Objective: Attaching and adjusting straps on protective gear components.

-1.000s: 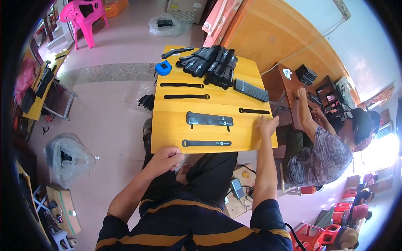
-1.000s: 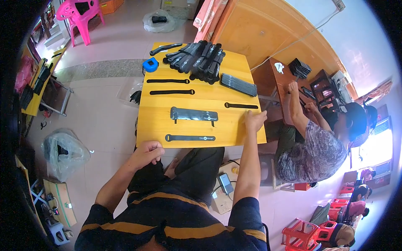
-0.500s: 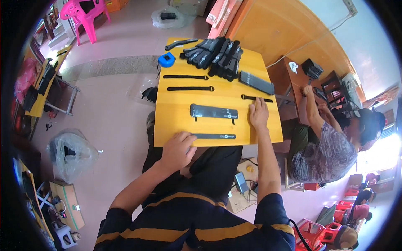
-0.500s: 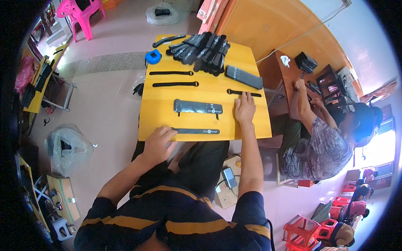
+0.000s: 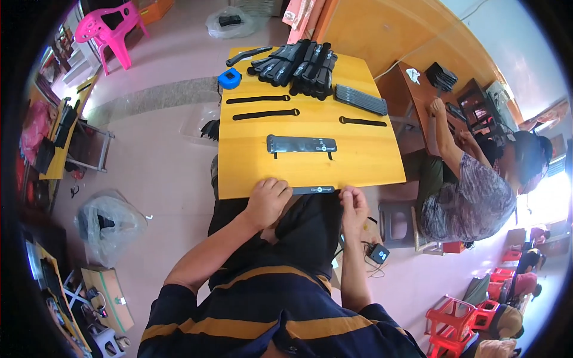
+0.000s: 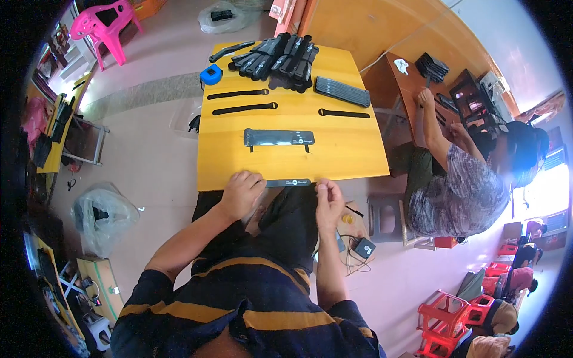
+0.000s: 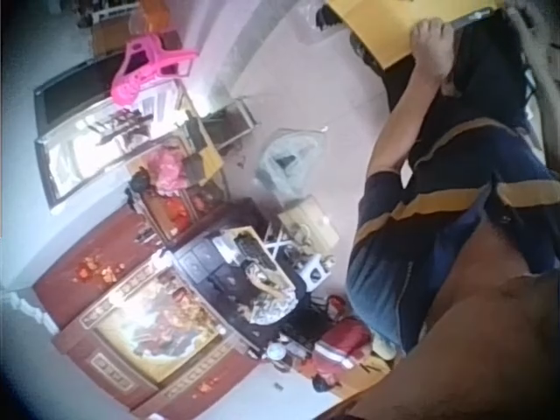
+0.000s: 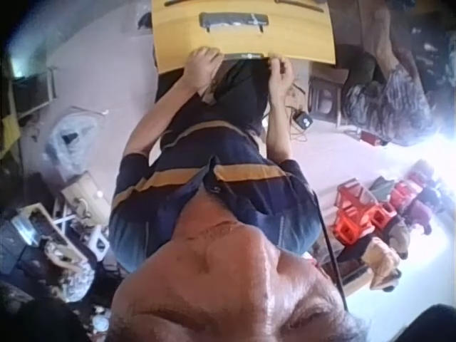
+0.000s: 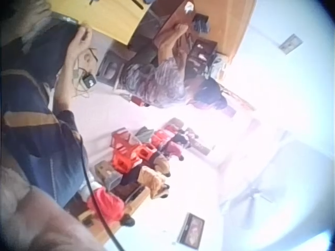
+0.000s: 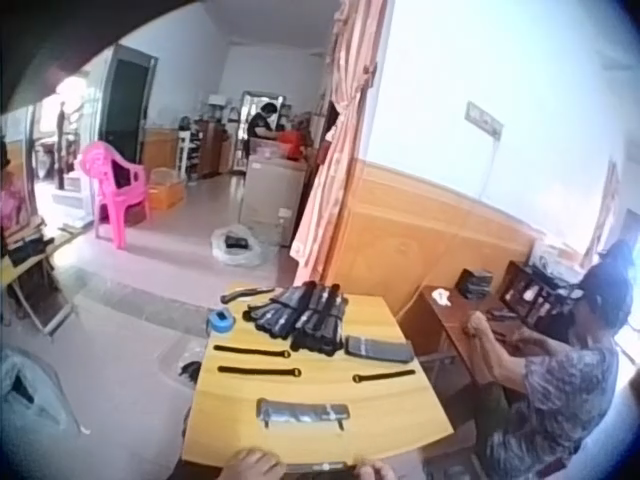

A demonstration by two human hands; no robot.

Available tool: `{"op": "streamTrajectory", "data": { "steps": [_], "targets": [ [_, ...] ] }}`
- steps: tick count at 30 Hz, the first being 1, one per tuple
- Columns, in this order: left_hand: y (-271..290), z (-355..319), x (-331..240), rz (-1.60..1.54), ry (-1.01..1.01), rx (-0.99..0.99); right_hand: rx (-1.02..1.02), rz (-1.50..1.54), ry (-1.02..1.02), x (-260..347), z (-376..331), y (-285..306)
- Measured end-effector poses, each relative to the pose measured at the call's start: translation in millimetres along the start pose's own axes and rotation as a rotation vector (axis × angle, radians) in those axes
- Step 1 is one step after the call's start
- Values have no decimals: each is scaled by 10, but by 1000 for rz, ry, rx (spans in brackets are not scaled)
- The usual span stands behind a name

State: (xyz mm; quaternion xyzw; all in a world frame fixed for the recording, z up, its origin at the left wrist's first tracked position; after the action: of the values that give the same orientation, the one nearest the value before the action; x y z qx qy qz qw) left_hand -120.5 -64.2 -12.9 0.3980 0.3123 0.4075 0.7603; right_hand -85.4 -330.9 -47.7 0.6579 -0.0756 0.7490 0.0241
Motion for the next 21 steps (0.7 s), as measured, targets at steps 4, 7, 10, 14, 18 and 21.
{"op": "streamTrajectory", "data": {
  "steps": [4,7,10,14,18,21],
  "targets": [
    [178,-28,-98,-173,78,-101,-80,260,-307,136,-366,-183],
    [395,-66,-243,-285,172,-191,91,441,-366,305,-427,-290],
    [502,-165,-386,-377,239,-216,152,595,-327,475,-398,-450],
    [524,-342,-513,-419,263,-213,241,641,-274,642,-449,-644],
    [703,-365,-593,-574,281,-128,384,581,-273,656,-496,-648],
    [830,-234,-555,-829,435,-102,471,399,-192,758,-524,-675]
  ]
}}
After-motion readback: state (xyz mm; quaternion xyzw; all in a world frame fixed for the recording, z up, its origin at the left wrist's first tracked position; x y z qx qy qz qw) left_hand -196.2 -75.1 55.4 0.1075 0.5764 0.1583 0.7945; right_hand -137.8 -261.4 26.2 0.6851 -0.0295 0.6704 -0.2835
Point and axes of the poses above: each hand's wrist, its own z-axis towards the middle knuckle, its own y-axis out of the back of the hand, x = y × z, the point moved 1 cm from there along z, towards the middle knuckle, and after that the axes turned 5 degrees about z, right-handed, at the moved point
